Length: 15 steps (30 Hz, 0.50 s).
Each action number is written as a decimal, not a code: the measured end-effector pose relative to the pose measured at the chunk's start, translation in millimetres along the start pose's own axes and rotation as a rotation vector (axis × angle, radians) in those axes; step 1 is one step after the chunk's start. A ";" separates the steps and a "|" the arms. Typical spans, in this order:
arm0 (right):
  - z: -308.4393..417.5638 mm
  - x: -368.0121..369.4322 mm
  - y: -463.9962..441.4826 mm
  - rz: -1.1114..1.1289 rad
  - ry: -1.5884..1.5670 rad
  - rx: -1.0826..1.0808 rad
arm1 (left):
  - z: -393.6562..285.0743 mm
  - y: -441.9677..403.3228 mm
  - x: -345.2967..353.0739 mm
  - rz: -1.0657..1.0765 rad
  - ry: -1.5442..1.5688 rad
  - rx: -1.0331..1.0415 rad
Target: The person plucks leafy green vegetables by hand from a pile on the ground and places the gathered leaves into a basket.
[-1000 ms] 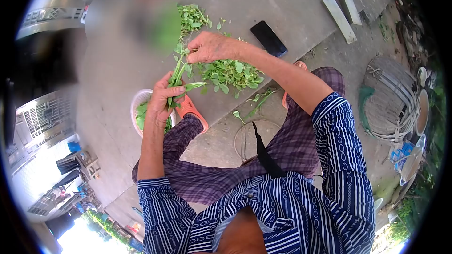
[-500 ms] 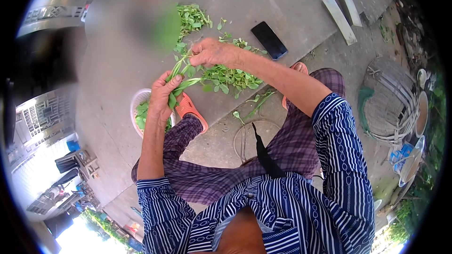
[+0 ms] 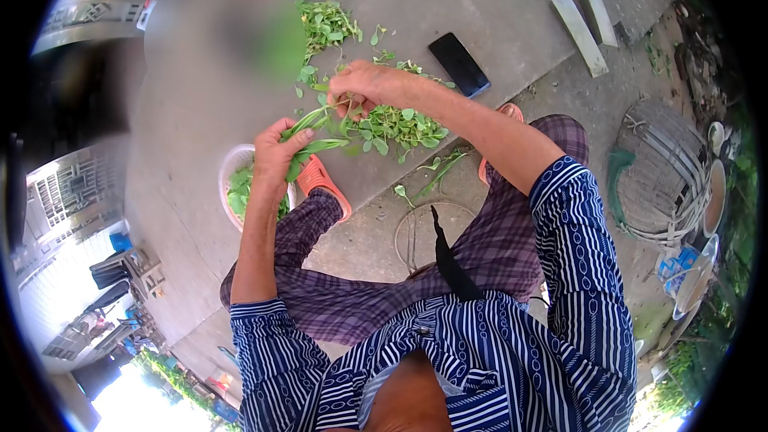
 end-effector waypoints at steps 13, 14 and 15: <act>1.9 6.0 -2.5 0.040 0.153 -0.091 | -2.3 -0.1 1.7 -0.012 0.043 -0.075; 2.2 5.0 -2.5 0.043 0.186 -0.102 | -2.5 0.0 1.4 -0.011 0.042 -0.084; 2.1 5.2 -2.5 0.043 0.186 -0.101 | -2.5 0.2 1.3 -0.012 0.042 -0.084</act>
Point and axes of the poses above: each hand's wrist, its own y-axis away from the middle knuckle, its own x-axis out of the palm, z = x × y, the point moved 1 cm from there along -y, towards the middle knuckle, and after that the axes turned 8 degrees about x, right-handed, at the moved point
